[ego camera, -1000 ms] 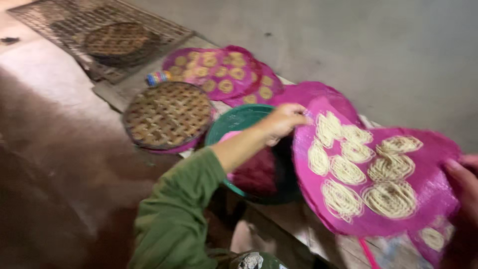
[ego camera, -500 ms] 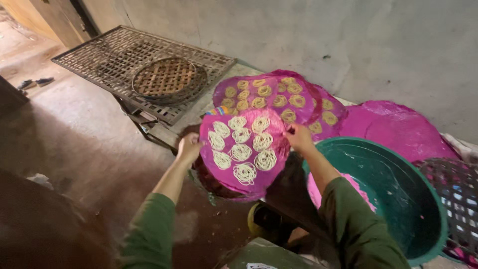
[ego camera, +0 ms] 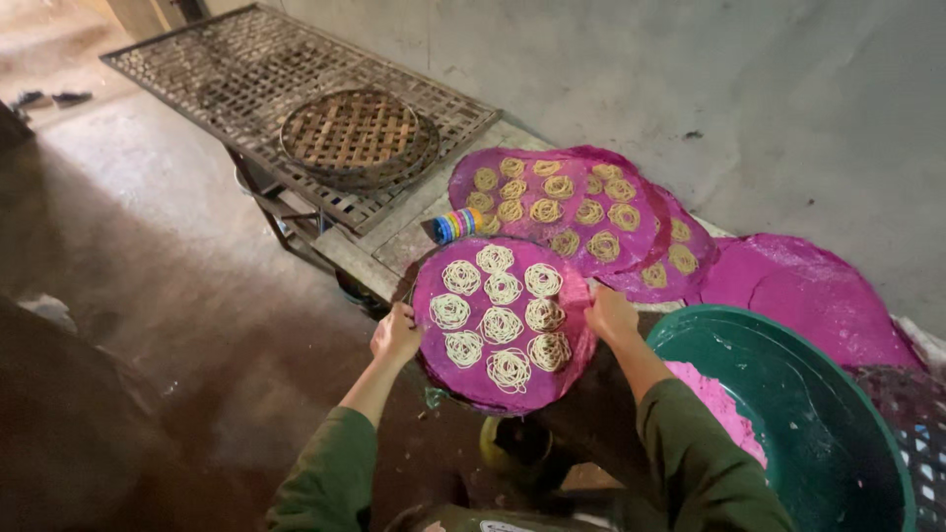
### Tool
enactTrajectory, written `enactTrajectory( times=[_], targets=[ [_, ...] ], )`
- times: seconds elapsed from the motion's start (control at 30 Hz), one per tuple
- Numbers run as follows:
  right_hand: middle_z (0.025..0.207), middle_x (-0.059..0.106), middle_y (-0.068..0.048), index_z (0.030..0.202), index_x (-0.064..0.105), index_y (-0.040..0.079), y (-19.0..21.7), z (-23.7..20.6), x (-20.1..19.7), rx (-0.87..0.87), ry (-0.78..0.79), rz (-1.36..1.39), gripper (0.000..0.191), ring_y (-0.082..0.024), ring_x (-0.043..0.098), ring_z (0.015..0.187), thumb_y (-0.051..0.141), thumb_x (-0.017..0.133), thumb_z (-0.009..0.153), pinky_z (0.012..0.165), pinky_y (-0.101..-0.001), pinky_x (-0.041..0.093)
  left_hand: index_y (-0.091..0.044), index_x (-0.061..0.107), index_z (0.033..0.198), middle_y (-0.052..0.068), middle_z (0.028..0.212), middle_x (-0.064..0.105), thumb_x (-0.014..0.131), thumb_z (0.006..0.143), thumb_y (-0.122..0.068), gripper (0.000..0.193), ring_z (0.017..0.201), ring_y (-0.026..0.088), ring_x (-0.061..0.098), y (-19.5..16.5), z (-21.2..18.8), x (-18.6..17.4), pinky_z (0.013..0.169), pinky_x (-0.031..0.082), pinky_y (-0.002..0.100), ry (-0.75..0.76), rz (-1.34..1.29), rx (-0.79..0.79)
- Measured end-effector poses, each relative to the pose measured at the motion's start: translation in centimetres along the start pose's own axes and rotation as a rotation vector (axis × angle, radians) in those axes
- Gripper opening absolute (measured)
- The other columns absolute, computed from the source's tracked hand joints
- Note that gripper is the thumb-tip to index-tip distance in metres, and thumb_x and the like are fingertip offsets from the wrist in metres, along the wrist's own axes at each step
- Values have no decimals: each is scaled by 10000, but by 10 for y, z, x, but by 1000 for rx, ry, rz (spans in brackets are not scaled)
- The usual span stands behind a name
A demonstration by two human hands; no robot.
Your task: The person prepares pink dough, loads it into a manual extruder, and presses it through a nozzle to form thin noodle strands onto a pink mat. They repeatedly reload the extruder, extrude new strands, and arrange the noodles into circular piles on the mat. The person also handles woven trays and places a tray of noodles into a steamer.
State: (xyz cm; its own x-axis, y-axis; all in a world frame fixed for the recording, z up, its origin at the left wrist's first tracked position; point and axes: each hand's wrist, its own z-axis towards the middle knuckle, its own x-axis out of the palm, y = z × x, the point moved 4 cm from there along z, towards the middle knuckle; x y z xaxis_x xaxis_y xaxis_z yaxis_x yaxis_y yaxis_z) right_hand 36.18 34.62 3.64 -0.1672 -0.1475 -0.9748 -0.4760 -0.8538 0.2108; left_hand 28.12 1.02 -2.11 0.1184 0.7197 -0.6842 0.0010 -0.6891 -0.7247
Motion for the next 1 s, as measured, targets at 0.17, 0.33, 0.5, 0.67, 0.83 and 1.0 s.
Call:
enactTrajectory(
  times=[0.17, 0.33, 0.5, 0.67, 0.83, 1.0],
  targets=[
    [1246, 612, -224, 1318, 527, 117, 21, 8, 14, -158, -108, 91, 589, -440, 654, 1052, 288, 790, 820, 851, -535, 542, -69, 585, 1204, 125, 1156, 650, 784, 814, -311, 501, 1065, 278, 653, 2, 36, -8, 898, 550, 396, -223, -114, 389],
    [1159, 641, -167, 1256, 576, 108, 94, 41, 35, -404, -189, 291, 396, -349, 683, 994, 250, 725, 917, 834, -473, 560, 78, 477, 1357, 305, 1327, 516, 890, 789, -327, 811, 1286, 470, 518, -24, 132, 13, 1035, 454, 531, -310, -96, 502],
    [1096, 662, -113, 1141, 653, 99, 145, 52, 85, -258, -104, 586, 244, -235, 707, 895, 198, 716, 928, 760, -368, 587, 11, 430, 1450, 255, 1388, 509, 884, 720, -305, 916, 1287, 423, 509, -42, 211, 43, 1079, 433, 479, -76, -249, 410],
    [1107, 664, -88, 1114, 691, 96, 138, 37, 112, -133, -116, 695, 188, -194, 701, 933, 104, 687, 926, 787, -316, 630, -89, 548, 1364, 195, 1293, 614, 878, 702, -312, 773, 1233, 389, 597, -40, 239, 67, 1069, 478, 456, 110, -214, 391],
    [1128, 637, -75, 1137, 689, 86, 109, 14, 119, 57, -104, 810, 204, -178, 707, 920, 73, 653, 936, 764, -310, 638, -86, 572, 1393, 212, 1273, 601, 884, 704, -242, 772, 1174, 395, 608, -26, 254, 67, 1003, 497, 461, 99, -320, 552],
    [1091, 653, -92, 1145, 694, 68, 111, 12, 130, 19, -131, 808, 196, -180, 700, 944, 71, 669, 951, 810, -305, 598, -93, 577, 1388, 195, 1240, 615, 881, 681, -180, 775, 1132, 364, 625, -7, 270, 69, 978, 514, 437, 125, -354, 671]
  ],
)
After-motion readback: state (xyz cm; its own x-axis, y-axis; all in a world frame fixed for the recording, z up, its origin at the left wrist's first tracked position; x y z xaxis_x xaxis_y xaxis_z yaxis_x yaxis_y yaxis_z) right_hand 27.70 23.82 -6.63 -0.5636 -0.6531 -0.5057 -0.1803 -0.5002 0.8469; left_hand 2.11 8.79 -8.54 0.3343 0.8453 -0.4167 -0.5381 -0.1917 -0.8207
